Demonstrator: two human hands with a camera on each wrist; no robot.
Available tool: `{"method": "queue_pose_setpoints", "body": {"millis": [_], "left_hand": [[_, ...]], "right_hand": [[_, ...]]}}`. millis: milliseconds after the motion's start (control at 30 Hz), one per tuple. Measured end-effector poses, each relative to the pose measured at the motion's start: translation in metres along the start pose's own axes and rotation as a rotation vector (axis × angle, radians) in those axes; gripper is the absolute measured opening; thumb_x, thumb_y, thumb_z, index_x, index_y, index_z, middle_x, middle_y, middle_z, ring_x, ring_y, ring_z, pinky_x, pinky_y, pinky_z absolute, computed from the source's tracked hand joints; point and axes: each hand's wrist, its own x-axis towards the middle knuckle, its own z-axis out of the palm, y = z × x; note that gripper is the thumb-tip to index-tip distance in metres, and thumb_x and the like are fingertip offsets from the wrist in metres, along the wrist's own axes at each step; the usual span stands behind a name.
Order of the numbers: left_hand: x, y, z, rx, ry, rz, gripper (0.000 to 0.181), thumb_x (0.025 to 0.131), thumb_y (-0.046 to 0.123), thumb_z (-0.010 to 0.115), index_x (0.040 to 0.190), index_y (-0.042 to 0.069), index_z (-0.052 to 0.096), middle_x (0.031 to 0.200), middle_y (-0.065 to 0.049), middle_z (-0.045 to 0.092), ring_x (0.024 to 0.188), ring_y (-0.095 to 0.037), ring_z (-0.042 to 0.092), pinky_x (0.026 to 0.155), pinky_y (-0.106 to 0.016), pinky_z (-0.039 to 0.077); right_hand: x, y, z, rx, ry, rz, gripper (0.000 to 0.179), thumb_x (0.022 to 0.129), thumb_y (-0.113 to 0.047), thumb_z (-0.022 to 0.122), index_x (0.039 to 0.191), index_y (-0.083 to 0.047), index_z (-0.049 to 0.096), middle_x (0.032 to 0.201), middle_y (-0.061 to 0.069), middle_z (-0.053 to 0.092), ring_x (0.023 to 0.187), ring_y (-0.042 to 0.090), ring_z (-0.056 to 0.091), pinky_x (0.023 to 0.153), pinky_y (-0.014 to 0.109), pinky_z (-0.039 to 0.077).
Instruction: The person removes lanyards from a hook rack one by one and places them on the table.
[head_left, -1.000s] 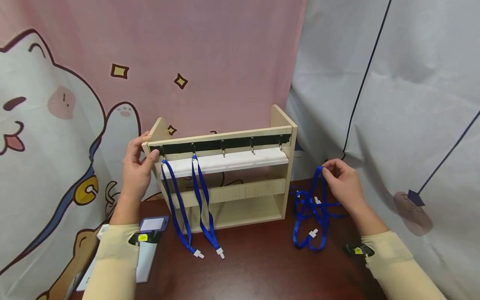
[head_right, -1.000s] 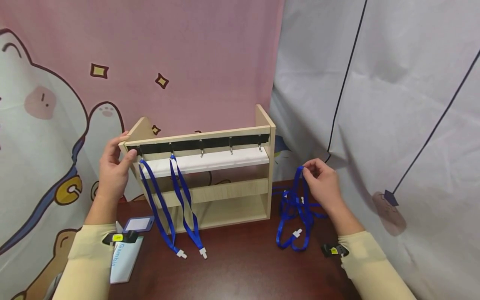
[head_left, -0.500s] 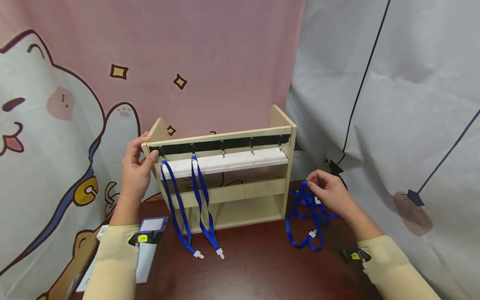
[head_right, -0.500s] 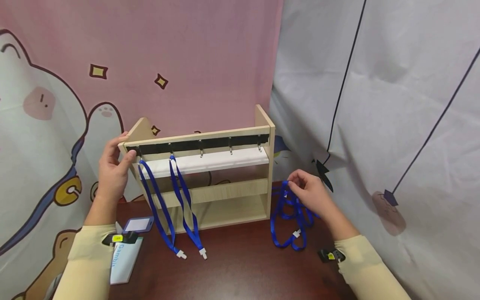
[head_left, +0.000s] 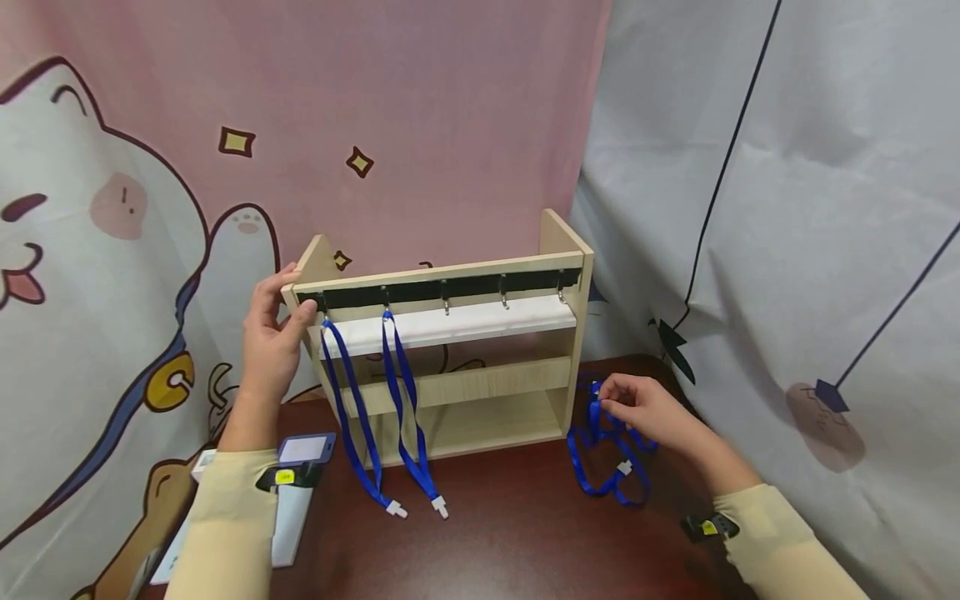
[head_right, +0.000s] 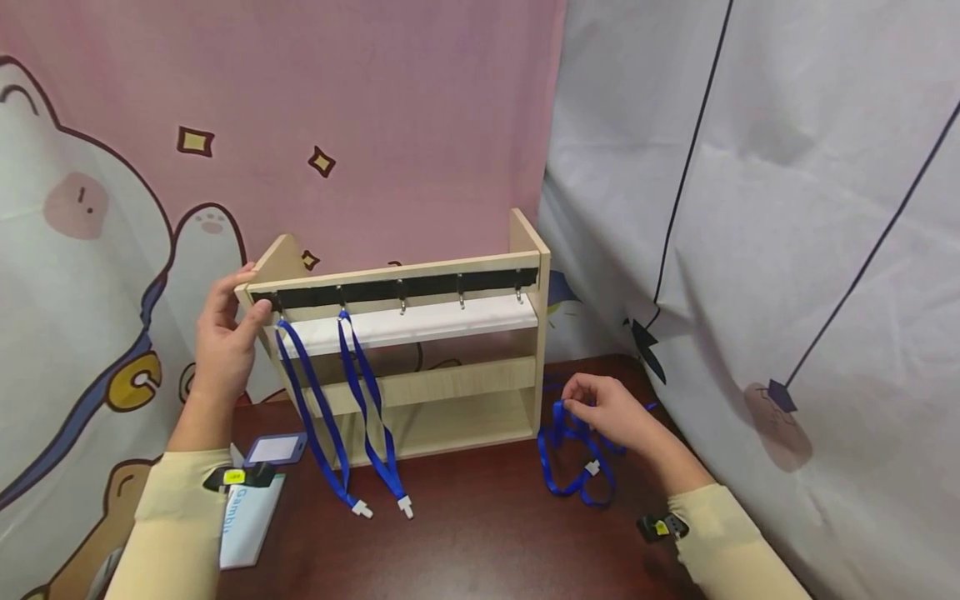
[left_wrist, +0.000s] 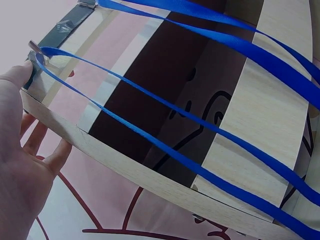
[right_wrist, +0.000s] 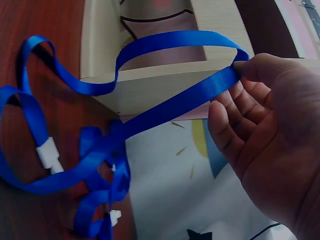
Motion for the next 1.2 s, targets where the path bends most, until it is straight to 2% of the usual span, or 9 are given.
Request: {"method": "queue_pose_setpoints", "body": {"millis": [133, 367, 500, 633, 833, 967, 1033, 1200], "left_hand": [[0.0, 0.0, 0.0, 0.004, -0.001, -0.001, 0.045, 0.109, 0.01, 0.068, 0.153, 0.006, 0.059, 0.168, 0.002, 0.048, 0.155, -0.023, 0.042, 0.123, -0.05, 0.044], [-0.001, -0.001, 0.0, 0.002, 0.0, -0.004, 0.045, 0.11, 0.01, 0.068, 0.153, 0.005, 0.058, 0.168, 0.003, 0.048, 0.154, -0.023, 0.042, 0.123, -0.05, 0.044], [0.0, -0.001, 0.0, -0.003, -0.002, 0.0, 0.045, 0.109, 0.009, 0.068, 0.153, 0.005, 0.058, 0.169, 0.001, 0.047, 0.155, -0.024, 0.042, 0.123, -0.049, 0.044], [0.0, -0.002, 0.0, 0.0, -0.003, 0.006, 0.045, 0.109, 0.009, 0.068, 0.153, 0.006, 0.058, 0.169, 0.002, 0.048, 0.154, -0.024, 0.043, 0.122, -0.048, 0.045], [0.0, -0.003, -0.001, -0.002, -0.002, 0.007, 0.045, 0.109, 0.009, 0.068, 0.153, 0.006, 0.059, 0.169, 0.001, 0.048, 0.154, -0.024, 0.043, 0.121, -0.047, 0.046], [0.0, -0.003, 0.0, -0.004, -0.004, 0.007, 0.045, 0.109, 0.009, 0.068, 0.153, 0.006, 0.059, 0.169, 0.0, 0.047, 0.154, -0.024, 0.043, 0.121, -0.046, 0.046], [0.0, -0.003, 0.0, -0.007, -0.004, 0.006, 0.045, 0.109, 0.008, 0.068, 0.153, 0.005, 0.059, 0.169, -0.001, 0.047, 0.155, -0.024, 0.042, 0.121, -0.047, 0.045], [0.0, -0.001, 0.0, -0.013, -0.002, -0.002, 0.045, 0.109, 0.008, 0.067, 0.153, 0.006, 0.059, 0.17, -0.001, 0.047, 0.154, -0.024, 0.042, 0.122, -0.047, 0.045]], "right_hand": [[-0.001, 0.004, 0.007, 0.009, -0.015, 0.006, 0.007, 0.105, -0.004, 0.073, 0.105, -0.01, 0.071, 0.09, 0.011, 0.072, 0.07, 0.025, 0.066, 0.058, 0.036, 0.059], [0.001, 0.014, 0.019, 0.061, -0.07, 0.022, 0.005, 0.108, -0.011, 0.073, 0.104, -0.007, 0.071, 0.089, 0.008, 0.071, 0.065, 0.017, 0.061, 0.054, 0.032, 0.056], [0.003, 0.019, 0.026, 0.051, -0.081, 0.012, 0.004, 0.107, -0.009, 0.073, 0.104, -0.012, 0.073, 0.09, 0.003, 0.071, 0.065, 0.017, 0.061, 0.055, 0.03, 0.055], [0.005, 0.023, 0.033, 0.051, -0.091, -0.006, 0.009, 0.106, -0.005, 0.073, 0.103, -0.014, 0.073, 0.091, 0.005, 0.072, 0.069, 0.018, 0.062, 0.056, 0.031, 0.055], [0.007, 0.033, 0.045, 0.072, -0.126, -0.024, 0.009, 0.106, -0.006, 0.073, 0.103, -0.014, 0.075, 0.089, 0.012, 0.071, 0.073, 0.03, 0.064, 0.057, 0.031, 0.055], [0.008, 0.041, 0.054, 0.065, -0.139, -0.011, 0.01, 0.105, -0.009, 0.075, 0.102, -0.018, 0.076, 0.088, 0.009, 0.071, 0.074, 0.035, 0.065, 0.057, 0.031, 0.056], [0.009, 0.045, 0.058, 0.055, -0.143, -0.006, 0.01, 0.105, -0.01, 0.076, 0.101, -0.019, 0.076, 0.087, 0.007, 0.071, 0.072, 0.032, 0.066, 0.057, 0.031, 0.056], [0.009, 0.057, 0.068, 0.016, -0.142, 0.0, 0.009, 0.105, -0.014, 0.078, 0.099, -0.021, 0.075, 0.087, -0.001, 0.069, 0.067, 0.016, 0.063, 0.057, 0.031, 0.057]]}}
